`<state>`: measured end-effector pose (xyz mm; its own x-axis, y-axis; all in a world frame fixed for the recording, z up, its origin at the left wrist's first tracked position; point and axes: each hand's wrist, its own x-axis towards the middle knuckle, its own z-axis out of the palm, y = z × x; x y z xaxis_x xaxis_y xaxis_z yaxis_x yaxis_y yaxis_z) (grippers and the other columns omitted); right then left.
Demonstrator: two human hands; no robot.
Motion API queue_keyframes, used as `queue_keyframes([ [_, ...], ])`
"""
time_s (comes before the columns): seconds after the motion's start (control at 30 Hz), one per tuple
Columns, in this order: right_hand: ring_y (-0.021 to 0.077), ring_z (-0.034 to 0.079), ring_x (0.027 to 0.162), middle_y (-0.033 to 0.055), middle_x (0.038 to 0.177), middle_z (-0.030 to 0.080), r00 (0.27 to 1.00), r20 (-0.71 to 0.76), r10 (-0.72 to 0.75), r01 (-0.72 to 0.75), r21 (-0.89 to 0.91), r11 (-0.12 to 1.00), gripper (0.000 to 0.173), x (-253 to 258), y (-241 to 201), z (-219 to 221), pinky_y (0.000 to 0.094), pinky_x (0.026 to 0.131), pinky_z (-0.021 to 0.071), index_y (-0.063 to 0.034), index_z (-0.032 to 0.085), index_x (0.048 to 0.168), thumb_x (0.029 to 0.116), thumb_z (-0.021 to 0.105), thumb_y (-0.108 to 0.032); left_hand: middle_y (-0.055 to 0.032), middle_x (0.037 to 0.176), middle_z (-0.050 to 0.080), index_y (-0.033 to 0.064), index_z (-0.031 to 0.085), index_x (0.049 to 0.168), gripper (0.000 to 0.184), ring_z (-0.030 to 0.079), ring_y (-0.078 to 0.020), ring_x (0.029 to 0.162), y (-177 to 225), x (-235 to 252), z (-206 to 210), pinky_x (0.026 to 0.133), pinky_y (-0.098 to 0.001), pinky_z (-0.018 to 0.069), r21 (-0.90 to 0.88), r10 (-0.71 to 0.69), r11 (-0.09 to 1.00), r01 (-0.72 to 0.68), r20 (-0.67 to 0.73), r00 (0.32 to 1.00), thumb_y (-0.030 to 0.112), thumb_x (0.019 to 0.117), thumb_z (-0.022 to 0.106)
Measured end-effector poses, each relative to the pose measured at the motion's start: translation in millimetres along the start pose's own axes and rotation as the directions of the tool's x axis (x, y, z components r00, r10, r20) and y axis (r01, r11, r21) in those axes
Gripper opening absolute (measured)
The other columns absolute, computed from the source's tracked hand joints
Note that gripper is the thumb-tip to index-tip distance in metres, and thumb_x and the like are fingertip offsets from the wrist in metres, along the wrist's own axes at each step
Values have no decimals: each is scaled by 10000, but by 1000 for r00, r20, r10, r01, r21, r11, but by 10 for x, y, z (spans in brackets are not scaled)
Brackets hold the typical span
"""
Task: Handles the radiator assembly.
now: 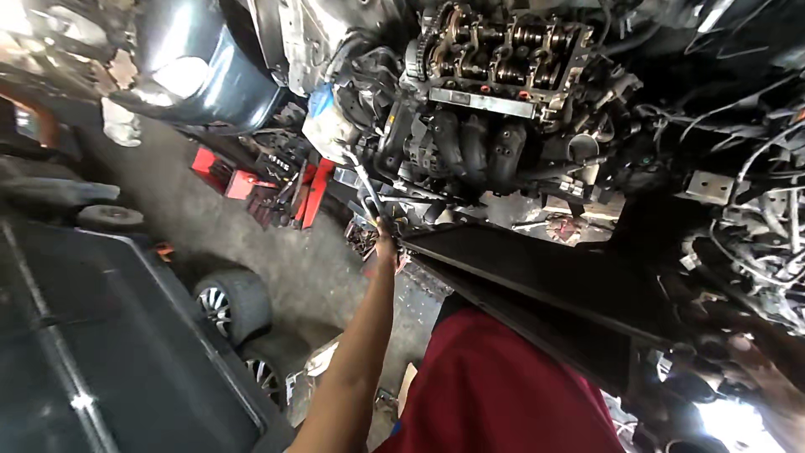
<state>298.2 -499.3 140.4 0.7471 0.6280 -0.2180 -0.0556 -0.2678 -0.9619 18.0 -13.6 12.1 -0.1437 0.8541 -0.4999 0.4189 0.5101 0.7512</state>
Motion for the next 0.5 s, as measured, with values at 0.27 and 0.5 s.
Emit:
queue_keyframes([
  [0.27,-43,676,945,-160,1126,706,999,-32,-4,4,-27,1000,287,-29,-63,75,193,820,589,-101,603,1257,998,586,-222,-120,923,624,41,631,1172,713,595,-202,795,-13,33,8,739,-409,524,-17,-18,1000,19,14,1000,653,1053,284],
  [0.5,39,704,941,-126,1115,722,997,-53,61,-57,63,996,268,-115,92,61,308,821,614,-148,614,1272,1015,608,-225,2,704,559,150,592,984,547,536,-107,574,-131,192,-86,523,-291,478,-207,-85,970,126,200,976,634,1049,344],
])
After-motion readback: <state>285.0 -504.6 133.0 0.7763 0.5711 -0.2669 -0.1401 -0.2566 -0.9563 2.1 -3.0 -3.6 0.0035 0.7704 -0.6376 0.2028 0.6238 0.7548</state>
